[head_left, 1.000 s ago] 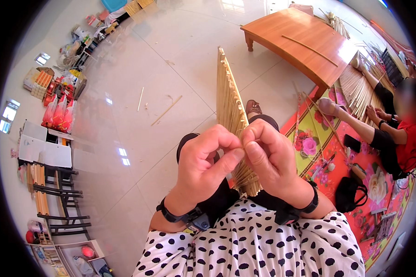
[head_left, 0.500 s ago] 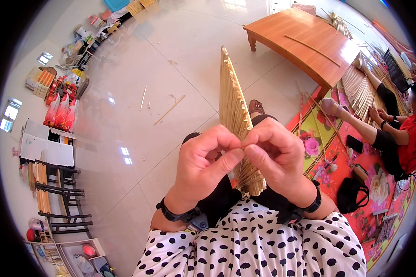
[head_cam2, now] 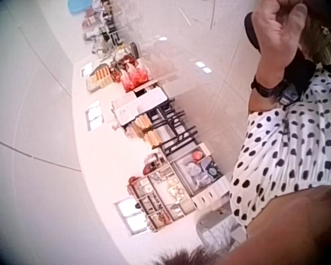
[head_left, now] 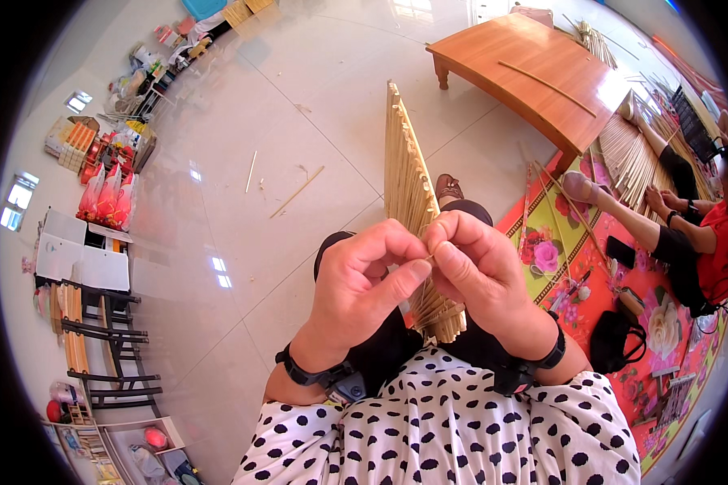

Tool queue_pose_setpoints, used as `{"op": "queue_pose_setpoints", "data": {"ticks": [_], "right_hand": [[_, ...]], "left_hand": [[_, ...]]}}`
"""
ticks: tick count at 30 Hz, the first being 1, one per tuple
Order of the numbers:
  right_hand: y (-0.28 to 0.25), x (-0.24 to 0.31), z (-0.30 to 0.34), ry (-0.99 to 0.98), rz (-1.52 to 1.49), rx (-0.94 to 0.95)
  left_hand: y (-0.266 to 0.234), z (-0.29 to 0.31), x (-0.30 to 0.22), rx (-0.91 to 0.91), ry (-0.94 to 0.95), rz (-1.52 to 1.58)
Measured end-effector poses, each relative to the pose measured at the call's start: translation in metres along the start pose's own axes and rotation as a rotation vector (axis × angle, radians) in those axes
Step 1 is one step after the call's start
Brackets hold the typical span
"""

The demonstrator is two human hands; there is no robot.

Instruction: The person threads a string through bamboo sticks to assemble a mat by hand and uses a pair of cutters to trim the excess string.

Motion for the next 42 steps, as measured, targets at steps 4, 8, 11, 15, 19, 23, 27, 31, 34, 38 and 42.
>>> {"op": "queue_pose_setpoints", "data": {"ticks": [4,8,11,15,19,23,27,31,34,38,42], "right_hand": [[-0.01,-0.001,-0.001,0.005,-0.053,-0.055],[-0.008,0.002,0.003,-0.072,0.225,-0.075],[0.001,0.018,0.002,-0.283,0.573,-0.118],[-0.002,0.016,0.003,-0.31,0.614,-0.166],[-0.002,0.018,0.003,-0.256,0.602,-0.166],[-0.005,0.014,0.003,-0.243,0.574,-0.17],[0.0,0.015,0.002,-0.232,0.63,-0.163],[0.003,0.019,0.003,-0.308,0.741,-0.158],[0.004,0.019,0.003,-0.294,0.77,-0.158],[0.0,0.02,0.003,-0.317,0.751,-0.195],[-0.009,0.028,0.005,-0.355,0.606,-0.282]], "left_hand": [[-0.008,0.001,0.0,-0.034,0.058,0.015],[-0.011,-0.002,-0.008,-0.095,0.181,-0.009],[-0.012,0.001,-0.012,-0.106,0.189,-0.141],[-0.009,0.0,-0.014,-0.131,0.233,-0.142],[-0.01,0.001,-0.016,-0.137,0.224,-0.203],[-0.012,0.002,-0.017,-0.171,0.253,-0.222],[-0.013,0.002,-0.022,-0.195,0.299,-0.271],[-0.012,0.0,-0.02,-0.17,0.277,-0.306],[-0.012,-0.001,-0.015,-0.151,0.229,-0.327],[-0.015,-0.001,-0.009,-0.152,0.157,-0.307],[-0.014,-0.001,-0.001,-0.118,0.133,-0.242]]}}
Point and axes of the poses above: each hand's wrist, its own z-axis away from the middle knuckle, its own y-axis out of the palm, x = y × z, the point moved 8 cm from there along -z, towards the middle knuckle, and after that the axes turned 3 degrees about y, right-handed, at the moved point
